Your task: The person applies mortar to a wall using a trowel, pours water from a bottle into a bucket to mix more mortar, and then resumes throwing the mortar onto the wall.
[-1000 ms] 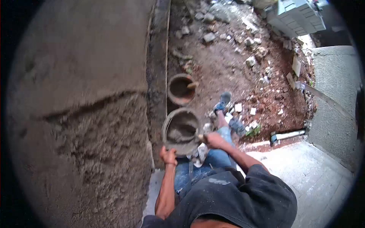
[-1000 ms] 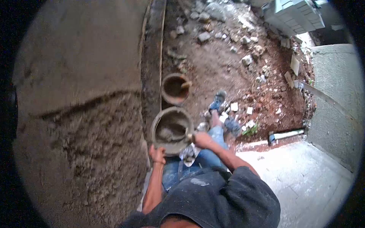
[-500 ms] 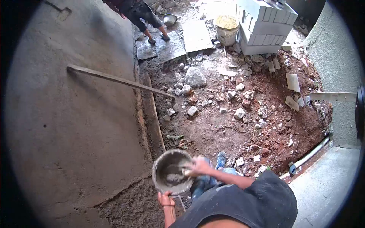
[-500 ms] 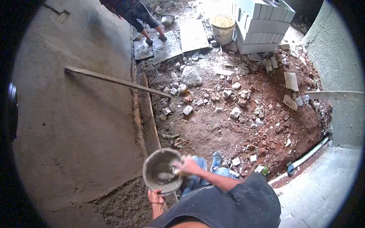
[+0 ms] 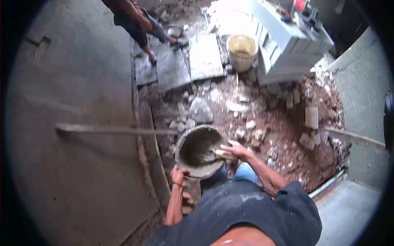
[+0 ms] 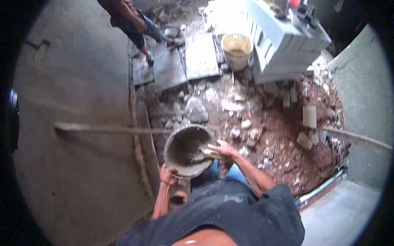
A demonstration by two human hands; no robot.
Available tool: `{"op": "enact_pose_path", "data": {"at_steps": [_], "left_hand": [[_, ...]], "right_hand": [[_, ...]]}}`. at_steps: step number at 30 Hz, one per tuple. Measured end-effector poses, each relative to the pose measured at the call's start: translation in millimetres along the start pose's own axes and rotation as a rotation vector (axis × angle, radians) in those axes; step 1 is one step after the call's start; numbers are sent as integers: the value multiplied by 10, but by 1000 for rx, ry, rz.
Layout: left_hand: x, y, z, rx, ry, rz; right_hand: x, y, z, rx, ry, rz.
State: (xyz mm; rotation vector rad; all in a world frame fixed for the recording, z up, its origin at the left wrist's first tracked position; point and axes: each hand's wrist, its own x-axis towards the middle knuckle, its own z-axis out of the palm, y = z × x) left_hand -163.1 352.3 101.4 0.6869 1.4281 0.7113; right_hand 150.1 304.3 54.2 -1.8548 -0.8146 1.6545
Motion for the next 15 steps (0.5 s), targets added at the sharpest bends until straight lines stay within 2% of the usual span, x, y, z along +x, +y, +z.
{"op": "enact_pose_path", "data": {"at_steps": [1,2,3,5,6,7,9,11,12,13,15], "left_hand": [[174,191,326,2,-29,54],[302,356,523,-15,-40,86],[528,444,703,63,5,-11],[1036,431,1042,-65,41,61],[1210,527,1222,-150,1,46],[1423,688,1468,-236,-40,30],[1927,835,1910,-292,4,3],[2644,745,2266,-359,20,21],[3043,712,2472,-286,-8,21],[3454,636,2681,-341,83,-13],[4306,556,3148,-373,130,-47]], "right_hand": [[176,-120,-189,-26,101,-52],[365,-198,-407,151,-56,19],[629,-355,-692,326,-205,87],[627,-1187,-1191,217,-138,92],[1123,-969,-1288,282,-1,-113],[1289,-1227,-1526,224,6,-65],[1778,-1662,-1961,87,3,-116],[2646,-1717,-2325,-24,-24,-21],[3045,-1771,-2509,31,-14,-107],[3502,-1840,-2704,-50,-44,-41],[4434,-1941,-3035,-192,2,-160]]}}
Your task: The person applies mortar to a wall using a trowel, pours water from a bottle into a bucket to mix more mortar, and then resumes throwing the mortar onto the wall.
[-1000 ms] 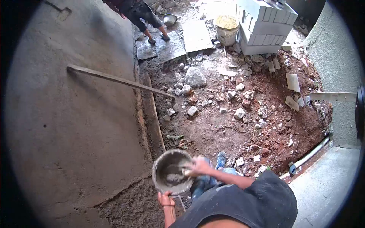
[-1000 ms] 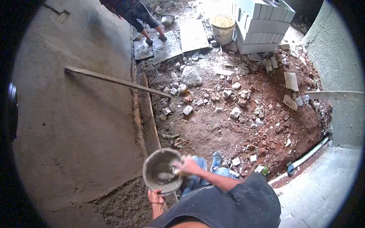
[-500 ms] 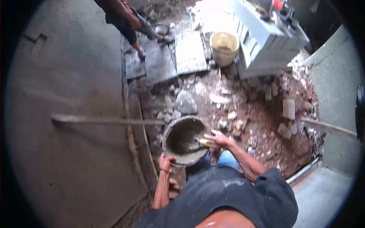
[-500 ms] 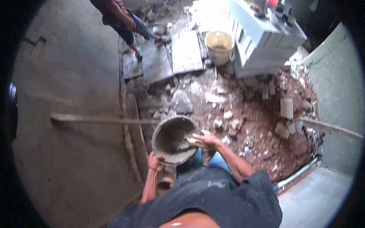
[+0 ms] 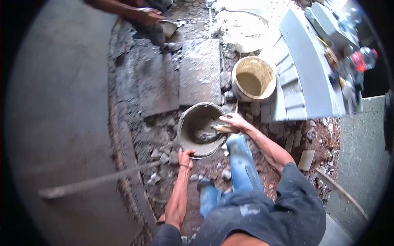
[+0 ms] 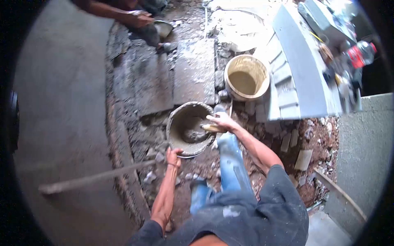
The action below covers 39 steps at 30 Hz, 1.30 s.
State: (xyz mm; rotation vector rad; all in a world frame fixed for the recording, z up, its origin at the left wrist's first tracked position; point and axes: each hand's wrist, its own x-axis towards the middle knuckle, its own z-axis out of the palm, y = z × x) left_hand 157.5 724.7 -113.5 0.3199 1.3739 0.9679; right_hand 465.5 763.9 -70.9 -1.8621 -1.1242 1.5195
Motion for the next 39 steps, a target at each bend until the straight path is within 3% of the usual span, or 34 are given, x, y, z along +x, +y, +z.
{"op": "enact_pose_path", "data": {"at_steps": [3,4,5,6,8,10,12,14,16,17,18,20,22,24,26,27,28,29,30,31,33,34,35,37,38,39], "left_hand": [[1277,-414,583,-54,-31,-10],[1686,-495,760,-47,-19,-19],[2229,-728,667,-29,-18,-62],[2677,-1024,588,-8,-11,-111],[2995,-875,1135,-54,18,-156],[3469,-1009,1298,52,22,-119],[3728,-1072,1536,145,-63,-77],[3911,-1156,1389,126,15,-152],[3928,-1093,1257,108,126,-183],[3852,-1042,1233,170,165,-296],[3793,-977,1205,232,203,-409],[3752,-910,1200,312,112,-421],[3600,-803,1378,377,126,-405],[3534,-733,1577,509,250,-385],[3374,-678,1730,560,333,-173],[3332,-674,1799,591,372,-126],[3317,-754,1778,579,358,-142],[3294,-859,1682,727,348,37],[3272,-939,1700,862,331,229],[3187,-937,1827,836,400,98],[2868,-756,2267,822,417,125],[2830,-693,2471,818,446,166],[2835,-674,2544,799,448,210],[2720,-644,2425,751,374,204],[2654,-642,2261,784,385,205],[2616,-671,2102,809,280,241]], "right_hand": [[1615,551,-318,-2,-94,-12],[2083,711,-338,67,-17,-144],[2229,418,-552,-156,-18,-83],[2634,610,-595,-270,-55,-271],[3451,1158,-588,-646,-144,-416],[3665,1033,-707,-454,-57,-87],[3573,760,-900,-334,11,16],[3189,582,-1206,-157,379,-474],[2930,750,-1652,160,465,-470],[2894,867,-1839,509,593,-206],[3032,1200,-2032,499,673,89],[3458,2388,-2118,-430,750,43],[3703,2709,-2085,-744,611,10],[3957,3228,-2044,-685,593,-91],[4004,3705,-1968,-852,508,-268],[3937,3780,-1920,-849,465,-296],[3794,3226,-1941,-705,405,131],[3632,3516,-1839,-718,537,125],[3425,3538,-1876,-927,621,-304],[3264,2789,-1954,-591,544,-17],[3194,2788,-1987,-472,386,169],[3241,2684,-1985,-765,541,52],[3481,2937,-1915,-814,584,112],[3841,3340,-1805,-382,425,367],[3940,3329,-1658,-355,407,379],[4036,3238,-1544,-347,217,403]]}}
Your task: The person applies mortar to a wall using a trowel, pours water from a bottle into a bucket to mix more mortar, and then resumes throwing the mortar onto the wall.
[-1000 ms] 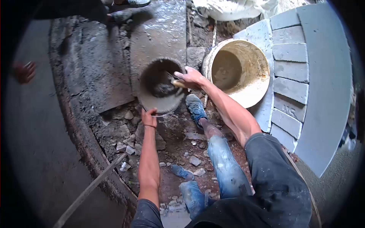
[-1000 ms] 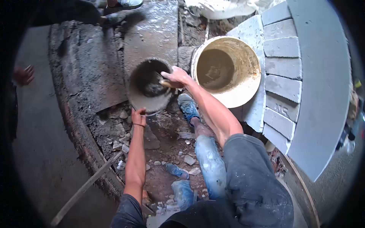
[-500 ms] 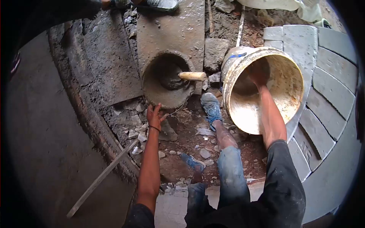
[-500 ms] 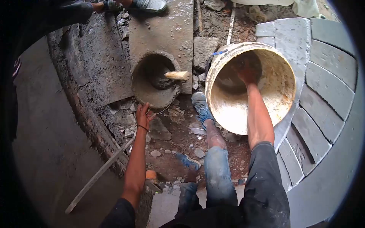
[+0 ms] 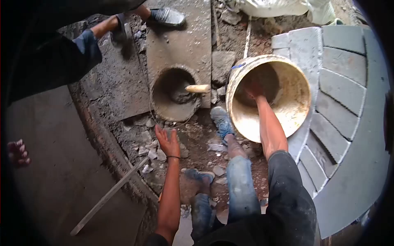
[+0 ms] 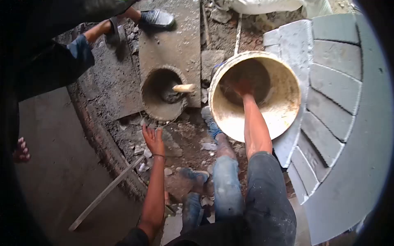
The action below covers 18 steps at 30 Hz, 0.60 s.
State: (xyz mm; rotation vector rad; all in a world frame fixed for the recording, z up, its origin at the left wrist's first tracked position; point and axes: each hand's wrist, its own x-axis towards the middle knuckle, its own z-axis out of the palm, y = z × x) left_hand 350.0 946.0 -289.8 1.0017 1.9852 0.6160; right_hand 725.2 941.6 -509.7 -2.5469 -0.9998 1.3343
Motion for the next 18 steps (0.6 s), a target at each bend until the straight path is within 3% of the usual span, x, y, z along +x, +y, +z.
{"op": "enact_pose_path", "data": {"at_steps": [1,2,4,5,8,10,12,13,15,18], "left_hand": [[-23,-107,-58,-1,-81,69],[-134,-13,-98,1,-101,-23],[-228,-370,-282,-10,-104,-103],[-234,-485,-362,-36,-116,-179],[-344,-548,-449,-99,-102,-230],[-404,-500,-313,-159,-106,-160],[-407,-291,-68,-184,-125,-93],[-386,-132,61,-177,-139,-10],[-389,446,323,-346,-245,-121],[-315,967,654,-692,-509,-368]], "right_hand": [[-95,-131,40,-14,-105,-6],[-196,-273,73,-26,-209,-14],[-402,-619,28,-443,-193,-94],[-147,-215,501,-464,246,-253],[-263,68,533,-437,223,-343],[-506,48,78,-355,439,-297],[-1048,-318,-600,-268,389,-120],[-1377,-562,-917,-131,415,-168],[-1938,-813,-1256,64,513,-379],[-2596,-1478,-1569,-29,428,-596]]}}
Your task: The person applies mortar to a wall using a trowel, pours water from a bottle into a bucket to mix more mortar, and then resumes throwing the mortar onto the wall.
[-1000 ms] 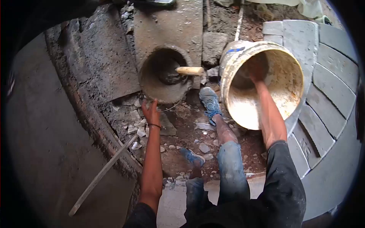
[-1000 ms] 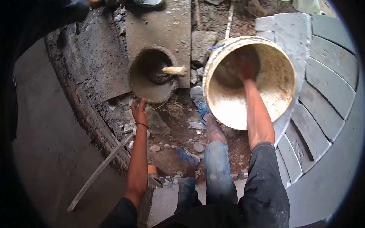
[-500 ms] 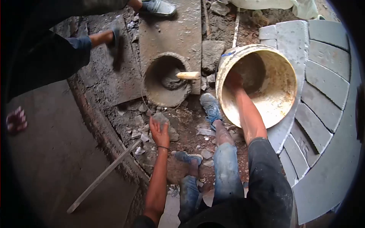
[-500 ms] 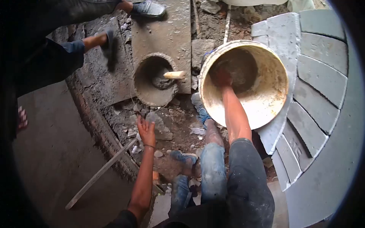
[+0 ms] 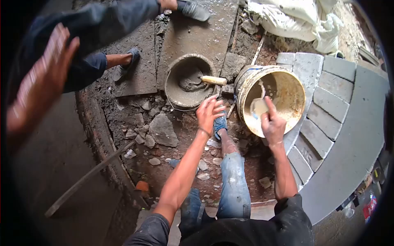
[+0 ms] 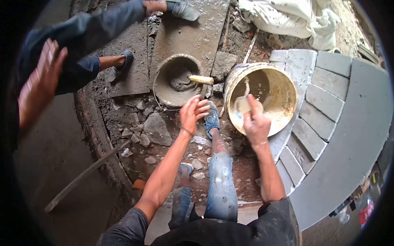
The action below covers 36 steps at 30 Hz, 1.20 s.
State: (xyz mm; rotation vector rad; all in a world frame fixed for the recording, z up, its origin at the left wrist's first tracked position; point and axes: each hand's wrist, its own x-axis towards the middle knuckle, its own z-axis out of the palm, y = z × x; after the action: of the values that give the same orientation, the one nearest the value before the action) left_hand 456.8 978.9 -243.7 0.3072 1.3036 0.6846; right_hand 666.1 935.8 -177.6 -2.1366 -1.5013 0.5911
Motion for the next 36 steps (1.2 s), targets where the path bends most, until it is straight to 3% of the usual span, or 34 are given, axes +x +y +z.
{"op": "enact_pose_path", "data": {"at_steps": [3,5,7,9,10,11,12,13,15,17,19,21,23,25,27,30,32,35,36], "left_hand": [[206,105,259,-322,-158,-245],[374,150,312,-484,-136,-208],[524,281,230,-630,-139,-160],[688,239,-16,-424,92,-181],[801,174,-190,-264,137,-85],[860,156,-355,-102,183,7],[831,247,-504,41,185,-1],[790,383,-650,182,184,-5],[705,542,-964,613,290,196],[792,426,-1362,811,593,732],[874,358,-1691,997,702,696],[1103,246,-1843,907,707,627],[1279,152,-1873,591,474,-15],[1439,69,-1952,729,527,43],[1465,-60,-2022,1012,619,178],[1429,-102,-1916,987,644,316],[1379,-111,-1823,979,690,434],[1374,-93,-1765,993,613,362],[1345,-62,-1704,996,603,396]], "right_hand": [[107,-689,0,-251,-107,-201],[204,-1028,146,-469,-143,-275],[299,-1161,278,-500,-169,-207],[377,-1260,283,-538,-147,-188],[391,-1188,283,-514,-133,-92],[414,-1014,266,-271,3,-105],[432,-845,217,-84,1,6],[424,-553,260,187,150,33],[312,-129,80,541,18,435],[115,479,-3,743,-34,544],[93,428,-116,-149,-16,152],[200,65,-1,-114,1,92],[279,-269,413,-21,-4,-83],[475,-633,1006,-96,-209,-302],[717,-665,1651,-535,-333,-507],[925,-269,2371,-802,-504,-382],[1004,-225,2454,-537,-1135,-99],[857,-503,2243,-547,-980,-466],[907,-700,2040,-554,-889,-397]]}}
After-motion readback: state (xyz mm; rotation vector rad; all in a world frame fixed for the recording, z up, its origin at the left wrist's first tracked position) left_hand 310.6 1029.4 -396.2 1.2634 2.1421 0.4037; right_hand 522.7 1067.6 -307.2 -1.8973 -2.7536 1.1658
